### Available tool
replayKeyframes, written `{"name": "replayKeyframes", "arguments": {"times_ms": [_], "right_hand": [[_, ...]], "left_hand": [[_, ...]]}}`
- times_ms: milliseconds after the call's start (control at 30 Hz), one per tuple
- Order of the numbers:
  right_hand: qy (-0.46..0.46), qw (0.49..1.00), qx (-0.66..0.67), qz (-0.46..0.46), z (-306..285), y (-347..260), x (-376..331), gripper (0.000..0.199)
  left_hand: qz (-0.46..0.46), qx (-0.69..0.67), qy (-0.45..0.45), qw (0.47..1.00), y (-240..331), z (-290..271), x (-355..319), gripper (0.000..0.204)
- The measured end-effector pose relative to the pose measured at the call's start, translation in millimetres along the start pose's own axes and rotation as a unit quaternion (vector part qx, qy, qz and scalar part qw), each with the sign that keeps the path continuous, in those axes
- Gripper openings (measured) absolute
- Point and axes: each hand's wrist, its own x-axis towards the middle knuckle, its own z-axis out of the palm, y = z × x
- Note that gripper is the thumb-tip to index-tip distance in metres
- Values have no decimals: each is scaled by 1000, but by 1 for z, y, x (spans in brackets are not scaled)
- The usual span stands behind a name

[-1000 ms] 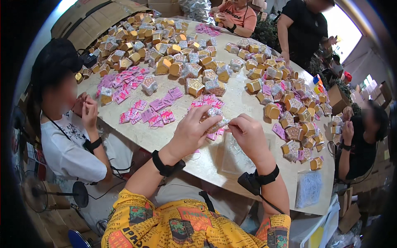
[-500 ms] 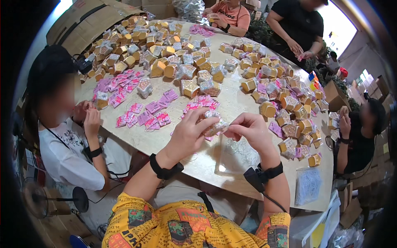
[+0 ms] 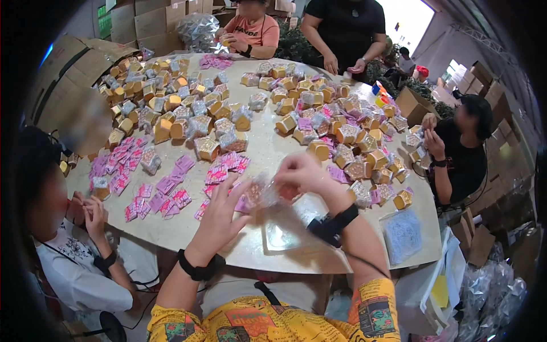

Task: The person sits at a table and repeatedly picks up small, pre-wrapped yellow items and pink labels. They place the items into clear plastic bags along with the labels and then set the filled bags on the table. The task involves repetitive manual assembly of small packages.

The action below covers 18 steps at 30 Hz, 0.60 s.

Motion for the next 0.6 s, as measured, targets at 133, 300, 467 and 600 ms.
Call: {"name": "replayKeyframes", "arguments": {"times_ms": [133, 300, 467, 600], "right_hand": [[377, 878, -261, -140, -104, -6, 4, 22], [354, 816, -436, -135, -106, 16, -25, 40], [42, 900, -433, -36, 13, 63, -66, 27], [70, 916, -395, -17, 38, 92, -61, 18]], "left_hand": [[-60, 38, -37, 997, -10, -5, -11, 67], [-131, 129, -104, 978, -30, -6, -40, 65], [-160, 148, -102, 971, -42, -1, -56, 65], [-135, 124, -53, 982, -47, 4, -55, 50]]}}
